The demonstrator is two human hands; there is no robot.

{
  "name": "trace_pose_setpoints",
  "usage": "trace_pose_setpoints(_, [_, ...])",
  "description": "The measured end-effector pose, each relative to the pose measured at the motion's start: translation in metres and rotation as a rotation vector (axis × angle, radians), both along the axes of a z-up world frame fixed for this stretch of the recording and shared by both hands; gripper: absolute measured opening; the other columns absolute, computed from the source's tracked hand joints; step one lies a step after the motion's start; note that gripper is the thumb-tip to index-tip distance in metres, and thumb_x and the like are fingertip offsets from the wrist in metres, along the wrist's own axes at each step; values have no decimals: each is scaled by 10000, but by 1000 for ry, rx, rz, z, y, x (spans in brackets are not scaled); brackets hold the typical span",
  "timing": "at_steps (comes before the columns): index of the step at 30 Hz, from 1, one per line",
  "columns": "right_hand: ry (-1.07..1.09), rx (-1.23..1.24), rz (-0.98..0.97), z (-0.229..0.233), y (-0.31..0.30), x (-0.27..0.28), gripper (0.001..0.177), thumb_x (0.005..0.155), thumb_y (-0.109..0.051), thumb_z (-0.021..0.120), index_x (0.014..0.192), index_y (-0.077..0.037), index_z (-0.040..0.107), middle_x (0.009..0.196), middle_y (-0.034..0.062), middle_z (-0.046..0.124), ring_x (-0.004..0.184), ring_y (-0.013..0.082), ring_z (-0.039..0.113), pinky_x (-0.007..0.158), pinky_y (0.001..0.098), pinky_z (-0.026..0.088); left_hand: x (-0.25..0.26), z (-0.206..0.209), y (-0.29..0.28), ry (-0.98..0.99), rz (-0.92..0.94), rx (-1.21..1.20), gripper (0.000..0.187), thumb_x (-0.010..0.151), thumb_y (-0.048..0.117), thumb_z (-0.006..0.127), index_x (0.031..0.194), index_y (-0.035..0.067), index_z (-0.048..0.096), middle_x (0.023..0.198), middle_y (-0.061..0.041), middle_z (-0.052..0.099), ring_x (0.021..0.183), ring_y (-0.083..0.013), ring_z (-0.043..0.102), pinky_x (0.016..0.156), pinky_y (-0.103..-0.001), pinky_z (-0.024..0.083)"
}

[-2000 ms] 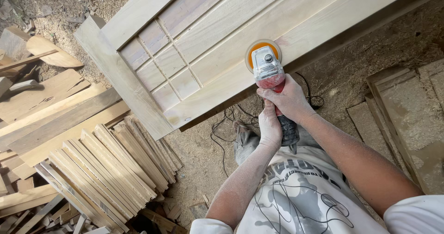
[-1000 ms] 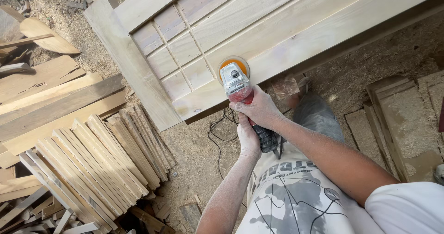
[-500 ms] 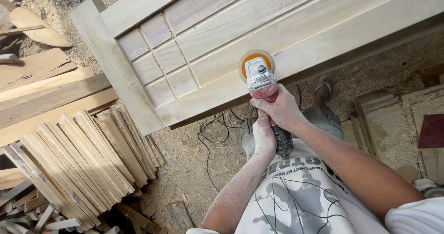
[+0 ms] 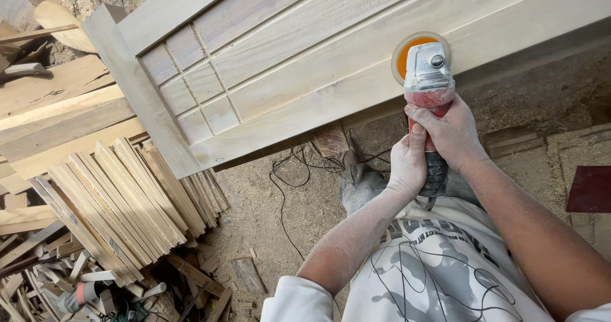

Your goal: The person sands a wooden panel featuring a carved grid pattern using an angle grinder. They move the tool over the flat surface and into the recessed areas of the design.

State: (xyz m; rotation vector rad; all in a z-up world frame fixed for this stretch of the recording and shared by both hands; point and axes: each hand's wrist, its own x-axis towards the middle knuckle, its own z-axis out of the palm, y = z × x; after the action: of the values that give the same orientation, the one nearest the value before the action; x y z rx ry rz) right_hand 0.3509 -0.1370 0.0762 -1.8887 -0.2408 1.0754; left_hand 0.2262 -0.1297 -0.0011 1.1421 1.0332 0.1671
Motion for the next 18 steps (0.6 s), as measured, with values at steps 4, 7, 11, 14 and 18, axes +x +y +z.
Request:
trace_pose_setpoints(4, [-43, 26, -4, 0, -1, 2, 474, 881, -343, 777, 1218, -40, 637, 1093, 75, 719, 981, 152, 700, 880, 327, 566, 3, 3, 4, -37, -12, -60, 781, 1045, 692, 398, 1012, -44, 660, 901, -101, 688, 883, -154, 625, 855, -333, 513])
trace_pose_setpoints(7, [-55, 54, 35, -5, 9, -24, 484, 875, -349, 783, 1207, -26, 641, 1086, 81, 725, 980, 157, 701, 888, 320, 558, -26, 8, 15, -36, 28, -48, 779, 1038, 693, 379, 997, -32, 661, 882, -90, 693, 853, -155, 629, 823, -325, 511])
trace_pose_setpoints(11, [15, 59, 82, -6, 38, -72, 530, 837, -362, 797, 1192, -10, 623, 1074, 103, 723, 970, 177, 698, 881, 327, 560, -75, 12, 36, 46, 115, -72, 808, 1030, 706, 362, 995, -40, 670, 874, -91, 688, 849, -157, 619, 801, -327, 507])
trace_pose_setpoints(14, [-26, 73, 194, -7, 63, -110, 575, 841, -392, 803, 1199, 5, 591, 1111, 114, 715, 1018, 184, 700, 913, 333, 553, -117, 9, 54, 65, 236, -88, 829, 1022, 726, 367, 1017, -49, 665, 911, -94, 685, 863, -162, 608, 836, -325, 506])
trace_pose_setpoints(18, [-68, 27, 313, -9, 105, -166, 653, 796, -466, 824, 1175, 15, 597, 1102, 150, 716, 1033, 241, 716, 921, 365, 557, -176, 7, 83, 66, 385, -222, 829, 943, 749, 352, 1067, -8, 667, 952, -67, 706, 889, -143, 653, 823, -328, 534])
